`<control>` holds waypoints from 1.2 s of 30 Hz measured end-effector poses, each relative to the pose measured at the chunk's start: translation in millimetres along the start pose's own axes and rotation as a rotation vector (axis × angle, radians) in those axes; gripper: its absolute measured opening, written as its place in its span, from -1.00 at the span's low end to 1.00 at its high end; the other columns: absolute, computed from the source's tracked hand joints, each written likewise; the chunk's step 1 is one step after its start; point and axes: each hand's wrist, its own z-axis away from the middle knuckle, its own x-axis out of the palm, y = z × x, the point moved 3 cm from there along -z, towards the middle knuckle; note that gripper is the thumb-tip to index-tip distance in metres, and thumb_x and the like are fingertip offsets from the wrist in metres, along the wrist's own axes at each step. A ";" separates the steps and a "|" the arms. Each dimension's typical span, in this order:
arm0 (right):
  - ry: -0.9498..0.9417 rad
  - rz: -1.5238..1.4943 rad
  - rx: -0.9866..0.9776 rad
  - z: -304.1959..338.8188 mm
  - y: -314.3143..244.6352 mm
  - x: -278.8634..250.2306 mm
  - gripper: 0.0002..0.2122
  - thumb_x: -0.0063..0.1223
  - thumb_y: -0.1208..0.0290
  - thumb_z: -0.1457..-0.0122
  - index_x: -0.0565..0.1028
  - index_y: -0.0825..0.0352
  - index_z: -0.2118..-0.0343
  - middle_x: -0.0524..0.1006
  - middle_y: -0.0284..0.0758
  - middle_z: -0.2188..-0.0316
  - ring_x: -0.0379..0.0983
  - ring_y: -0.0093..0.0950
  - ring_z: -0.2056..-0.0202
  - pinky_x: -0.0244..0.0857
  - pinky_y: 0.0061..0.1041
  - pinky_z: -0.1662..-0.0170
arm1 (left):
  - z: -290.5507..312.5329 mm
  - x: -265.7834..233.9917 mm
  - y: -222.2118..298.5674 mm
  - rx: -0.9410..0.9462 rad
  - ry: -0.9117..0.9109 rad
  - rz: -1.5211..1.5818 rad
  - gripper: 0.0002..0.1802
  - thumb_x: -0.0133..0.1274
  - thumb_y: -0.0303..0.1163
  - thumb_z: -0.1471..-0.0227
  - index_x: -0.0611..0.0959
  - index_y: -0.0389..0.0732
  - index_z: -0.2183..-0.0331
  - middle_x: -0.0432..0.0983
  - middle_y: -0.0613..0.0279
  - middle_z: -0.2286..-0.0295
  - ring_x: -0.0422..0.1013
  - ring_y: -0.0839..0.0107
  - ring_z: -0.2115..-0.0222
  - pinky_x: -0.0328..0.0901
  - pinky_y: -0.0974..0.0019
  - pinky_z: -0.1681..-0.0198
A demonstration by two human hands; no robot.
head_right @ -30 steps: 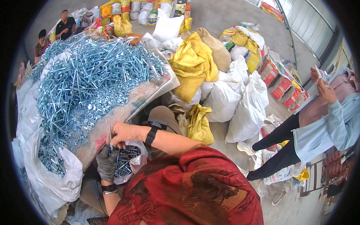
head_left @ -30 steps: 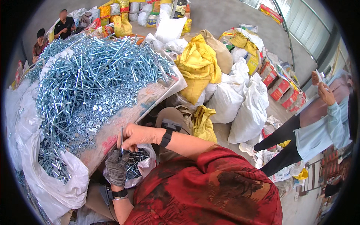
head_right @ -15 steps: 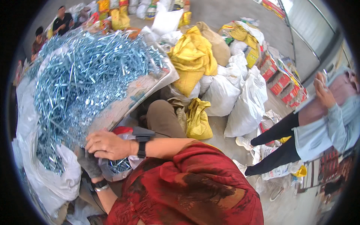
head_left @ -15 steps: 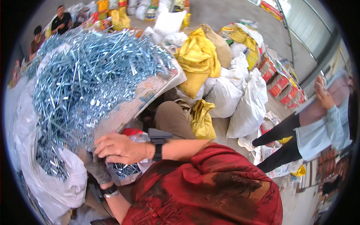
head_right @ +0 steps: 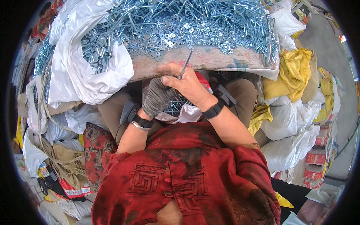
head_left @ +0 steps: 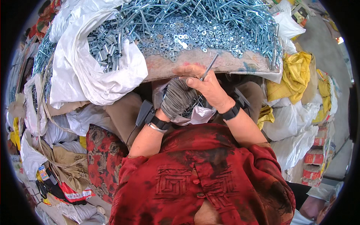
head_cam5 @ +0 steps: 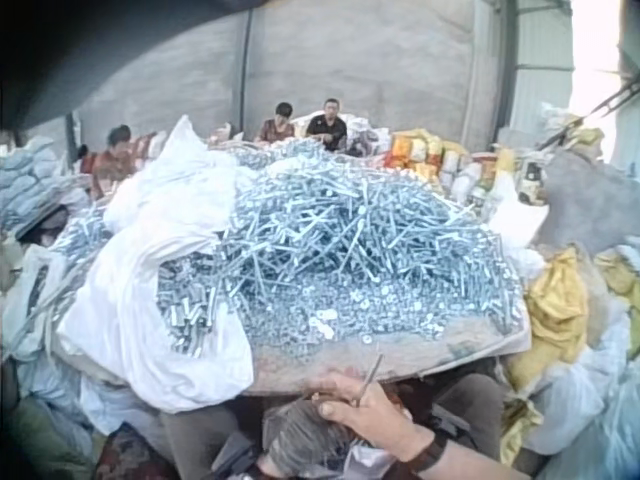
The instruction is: Put washers onto long metal bolts.
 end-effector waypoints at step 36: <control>-0.192 0.378 -0.061 22.7 -27.2 -23.2 -0.61 0.13 0.30 -0.23 0.23 0.36 0.62 0.16 -0.38 0.68 0.06 -0.55 0.61 0.03 -0.41 0.52 | -15.4 -40.6 6.5 0.032 -0.443 0.460 -0.64 0.33 -0.31 0.09 0.69 -0.26 0.23 0.58 0.34 0.52 0.43 0.54 0.52 0.32 0.30 0.43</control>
